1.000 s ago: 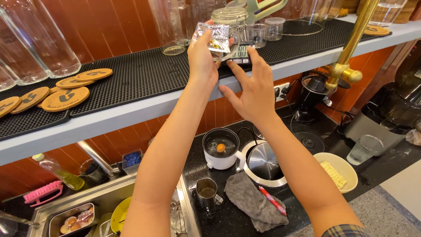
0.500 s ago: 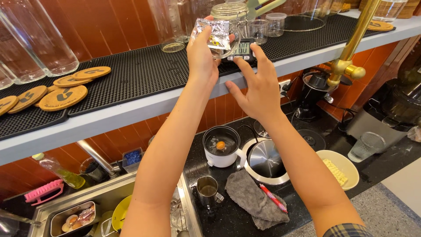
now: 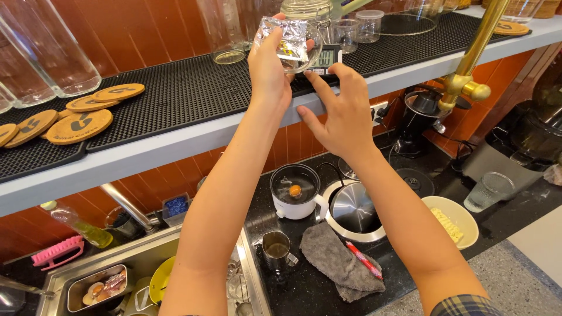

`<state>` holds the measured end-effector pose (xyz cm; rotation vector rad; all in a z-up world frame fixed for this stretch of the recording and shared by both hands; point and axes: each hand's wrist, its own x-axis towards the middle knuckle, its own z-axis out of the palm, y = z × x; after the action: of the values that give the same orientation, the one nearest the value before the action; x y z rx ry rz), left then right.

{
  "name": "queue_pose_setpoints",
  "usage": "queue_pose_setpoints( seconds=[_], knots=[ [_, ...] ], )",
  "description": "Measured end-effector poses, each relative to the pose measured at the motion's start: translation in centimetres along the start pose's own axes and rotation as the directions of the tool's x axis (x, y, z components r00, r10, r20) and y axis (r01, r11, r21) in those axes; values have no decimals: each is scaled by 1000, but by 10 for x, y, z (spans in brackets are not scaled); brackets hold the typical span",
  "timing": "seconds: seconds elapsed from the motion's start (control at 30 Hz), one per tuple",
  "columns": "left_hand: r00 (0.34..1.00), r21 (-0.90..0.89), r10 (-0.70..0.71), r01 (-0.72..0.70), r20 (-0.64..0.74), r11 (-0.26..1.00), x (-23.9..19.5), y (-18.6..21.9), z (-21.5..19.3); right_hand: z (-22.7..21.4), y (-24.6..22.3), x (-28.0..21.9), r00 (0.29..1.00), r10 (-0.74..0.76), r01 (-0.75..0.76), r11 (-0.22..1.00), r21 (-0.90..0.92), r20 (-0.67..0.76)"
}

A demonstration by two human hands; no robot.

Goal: Preparing a bowl of instant ramen, including cracking an egg into water and adding seasonings.

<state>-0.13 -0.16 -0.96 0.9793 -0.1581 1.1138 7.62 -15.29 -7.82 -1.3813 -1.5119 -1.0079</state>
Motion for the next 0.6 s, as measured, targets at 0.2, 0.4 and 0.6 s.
queue_pose_setpoints(
  seconds=[0.2,0.4,0.6],
  knots=[
    [1000,-7,3,-3,27,1000,3,-4,-4,-2,-2,3,999,22,-22,1000,-8,25],
    [999,-16,18,-18,37,1000,0,0,0,4,4,-3,999,-29,30,999,-28,18],
    [1000,22,2,-3,28,1000,4,-4,-4,5,3,-2,999,-27,28,998,-64,19]
  ],
)
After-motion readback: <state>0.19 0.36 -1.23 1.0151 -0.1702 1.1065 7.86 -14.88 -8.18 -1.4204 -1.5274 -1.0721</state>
